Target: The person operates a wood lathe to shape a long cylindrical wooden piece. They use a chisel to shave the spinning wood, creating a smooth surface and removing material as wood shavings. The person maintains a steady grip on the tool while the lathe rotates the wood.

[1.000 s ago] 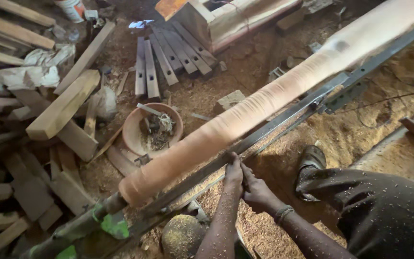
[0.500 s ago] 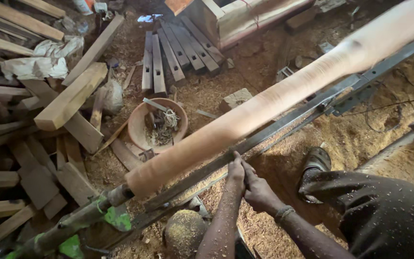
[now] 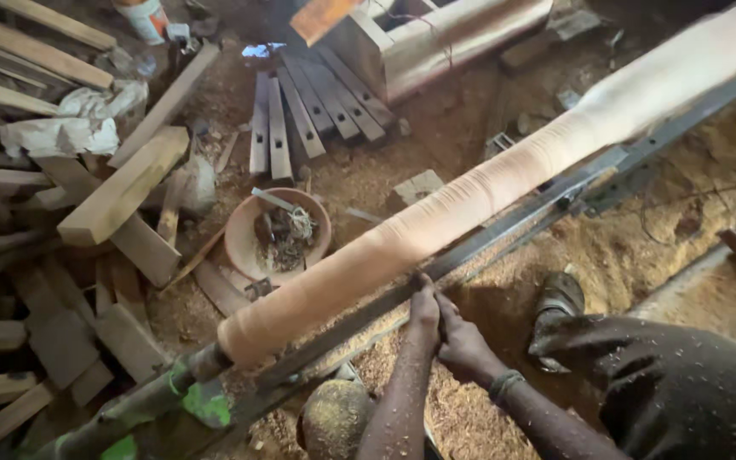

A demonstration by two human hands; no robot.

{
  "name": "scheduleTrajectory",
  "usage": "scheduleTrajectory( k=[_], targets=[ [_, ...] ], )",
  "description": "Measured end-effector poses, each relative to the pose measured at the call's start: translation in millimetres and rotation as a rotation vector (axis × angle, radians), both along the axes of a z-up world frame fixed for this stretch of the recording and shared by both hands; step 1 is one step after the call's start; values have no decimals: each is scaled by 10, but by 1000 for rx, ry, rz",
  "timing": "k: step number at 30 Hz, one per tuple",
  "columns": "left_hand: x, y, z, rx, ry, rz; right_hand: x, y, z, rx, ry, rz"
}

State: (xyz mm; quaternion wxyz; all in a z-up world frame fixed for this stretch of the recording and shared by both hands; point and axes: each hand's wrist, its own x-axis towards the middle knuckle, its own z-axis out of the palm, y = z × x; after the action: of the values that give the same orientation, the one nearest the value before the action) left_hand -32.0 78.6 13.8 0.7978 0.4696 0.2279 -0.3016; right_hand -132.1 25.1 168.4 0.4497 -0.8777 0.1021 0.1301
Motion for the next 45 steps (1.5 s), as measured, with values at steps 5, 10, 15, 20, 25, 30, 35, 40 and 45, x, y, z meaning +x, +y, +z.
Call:
scheduleTrajectory(
  k=[5,10,15,20,25,30,35,40,45],
  targets=[
    [-158,110,55,-29,-2,-28,-96,40,-42,12,78,-40],
    [-146,127,170,18,-29,-82,-102,65,-25,-47,145,-55],
    [-128,116,204,43,16,-89,-29,28,62,-77,11,-28],
    [-107,89,158,130,-52,-146,-67,17,70,-40,290,-109],
    [-84,-8,44,74,-47,-117,-75,-33,-50,3,-46,-21],
    [26,-143,46,8,-11,-40,30,-113,-47,-55,94,-54],
    [-15,-117,115,-20,-11,-90,-22,-82,61,-124,96,-78],
    [-27,-122,300,14,0,-102,-25,-73,201,49,191,-169],
    [-51,-107,351,78,58,-81,4,-66,201,17,213,-156]
  ],
)
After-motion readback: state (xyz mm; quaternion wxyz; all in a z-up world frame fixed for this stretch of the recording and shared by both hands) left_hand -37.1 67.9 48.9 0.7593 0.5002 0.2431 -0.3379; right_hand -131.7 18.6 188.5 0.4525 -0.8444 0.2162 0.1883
